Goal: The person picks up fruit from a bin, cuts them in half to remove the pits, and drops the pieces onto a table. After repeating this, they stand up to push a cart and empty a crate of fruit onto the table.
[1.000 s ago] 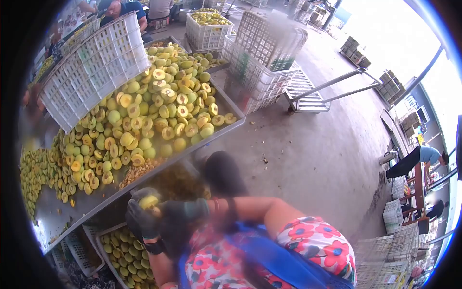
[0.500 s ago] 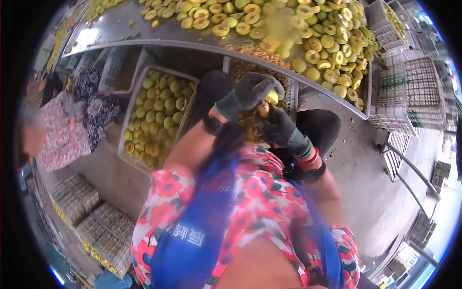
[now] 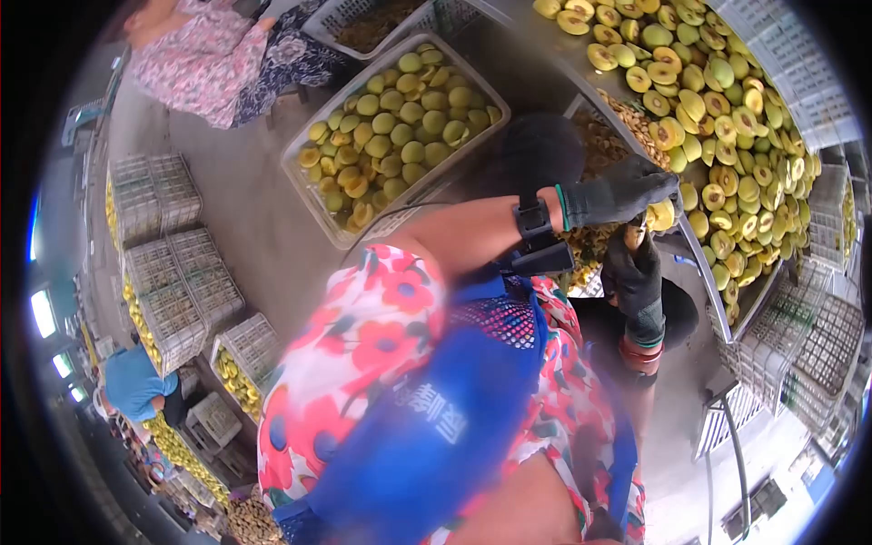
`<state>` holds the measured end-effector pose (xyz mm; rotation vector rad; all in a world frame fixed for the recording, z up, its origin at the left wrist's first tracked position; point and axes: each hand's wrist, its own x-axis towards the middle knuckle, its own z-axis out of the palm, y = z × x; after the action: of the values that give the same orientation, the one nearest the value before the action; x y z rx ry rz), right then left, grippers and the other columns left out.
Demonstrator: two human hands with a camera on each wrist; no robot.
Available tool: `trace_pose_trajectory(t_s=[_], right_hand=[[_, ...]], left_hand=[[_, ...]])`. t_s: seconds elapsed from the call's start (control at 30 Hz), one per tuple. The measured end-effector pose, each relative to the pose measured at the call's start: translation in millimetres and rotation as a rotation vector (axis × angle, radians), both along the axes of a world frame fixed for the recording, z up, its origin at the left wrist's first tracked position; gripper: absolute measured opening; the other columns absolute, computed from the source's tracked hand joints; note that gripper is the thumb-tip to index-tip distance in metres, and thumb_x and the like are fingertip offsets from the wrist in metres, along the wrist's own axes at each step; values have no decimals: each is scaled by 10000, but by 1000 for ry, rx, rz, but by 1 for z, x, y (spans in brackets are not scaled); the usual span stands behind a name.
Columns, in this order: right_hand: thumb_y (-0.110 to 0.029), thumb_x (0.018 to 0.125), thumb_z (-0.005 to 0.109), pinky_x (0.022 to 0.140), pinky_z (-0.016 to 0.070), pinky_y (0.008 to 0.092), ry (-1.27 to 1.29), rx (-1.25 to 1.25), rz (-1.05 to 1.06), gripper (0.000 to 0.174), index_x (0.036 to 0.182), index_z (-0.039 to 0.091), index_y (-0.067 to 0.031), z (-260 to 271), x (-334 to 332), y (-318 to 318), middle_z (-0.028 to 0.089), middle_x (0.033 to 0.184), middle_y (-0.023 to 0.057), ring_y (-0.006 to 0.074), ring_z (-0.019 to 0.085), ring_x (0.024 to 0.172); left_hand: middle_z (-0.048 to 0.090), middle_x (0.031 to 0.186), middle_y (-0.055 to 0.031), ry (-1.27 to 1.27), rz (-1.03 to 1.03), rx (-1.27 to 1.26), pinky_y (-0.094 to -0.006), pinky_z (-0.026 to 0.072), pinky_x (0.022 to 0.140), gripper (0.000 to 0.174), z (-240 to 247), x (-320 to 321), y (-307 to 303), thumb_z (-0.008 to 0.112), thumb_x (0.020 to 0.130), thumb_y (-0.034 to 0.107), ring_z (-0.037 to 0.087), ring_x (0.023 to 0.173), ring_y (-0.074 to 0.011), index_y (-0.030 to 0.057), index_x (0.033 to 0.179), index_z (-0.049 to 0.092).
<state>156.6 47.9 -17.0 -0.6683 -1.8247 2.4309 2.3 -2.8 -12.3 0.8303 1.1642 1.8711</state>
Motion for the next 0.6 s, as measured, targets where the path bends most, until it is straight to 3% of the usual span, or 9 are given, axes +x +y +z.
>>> trace_pose_trajectory(t_s=[0.03,0.1,0.13,0.2,0.23,0.27,0.37,0.47,0.6], right_hand=[[-98,875,518,345,294,209,10,0,-24,196,1058,469,-48,-4,-2,0,449,569,-16,69,396,379],[-83,869,517,356,302,207,178,863,307,176,1036,469,-57,-20,-7,14,455,578,-13,63,403,389],[-85,870,518,360,307,207,136,927,315,167,1027,469,-59,-24,-7,14,460,587,-10,61,407,397],[-90,873,508,363,315,208,107,1163,288,132,996,471,-60,-31,-6,12,464,593,-8,64,413,398],[-92,875,504,364,320,209,87,1280,269,115,981,472,-60,-34,-6,11,467,596,-7,65,415,399],[-93,876,498,362,320,210,86,1304,196,105,972,473,-59,-37,-6,9,464,592,-7,68,412,394],[-93,868,498,342,327,222,134,1254,112,162,1022,483,-44,-97,-3,33,470,610,-2,77,409,387],[-112,864,514,329,329,225,-71,820,133,228,1079,483,-44,-130,4,51,466,622,-11,72,400,388],[-129,865,526,324,316,214,-335,103,-237,214,1064,496,-57,-93,-10,23,442,608,-22,59,384,390]], left_hand=[[626,728,-52,-135,-18,22,-284,453,619,309,4,-4,-6,499,893,283,585,680,-140,19,813,638],[622,746,-61,-410,-36,70,-289,461,626,323,11,-12,-16,519,888,319,594,687,-159,17,838,622],[624,752,-66,-627,-38,116,-292,471,635,339,24,-19,-27,525,885,343,599,693,-167,19,848,617],[638,826,-90,-693,278,-82,-317,518,668,402,3,-39,-27,540,871,413,621,719,-182,17,917,581],[636,852,-94,-546,236,288,-323,531,682,409,-7,-56,-38,529,877,428,631,719,-190,26,932,578],[634,852,-91,-483,203,332,-302,530,654,390,-20,-77,-53,515,889,412,635,715,-176,30,932,582],[609,872,-111,407,818,-27,-333,501,726,324,-40,-122,-121,430,926,306,615,812,-228,10,968,553],[588,966,-161,1058,1164,-565,-388,474,786,201,-100,-174,-195,432,871,159,574,926,-308,23,965,547],[571,1036,-213,1207,919,-1289,-435,444,826,249,-210,-189,-318,520,791,146,534,998,-368,59,1020,561]])
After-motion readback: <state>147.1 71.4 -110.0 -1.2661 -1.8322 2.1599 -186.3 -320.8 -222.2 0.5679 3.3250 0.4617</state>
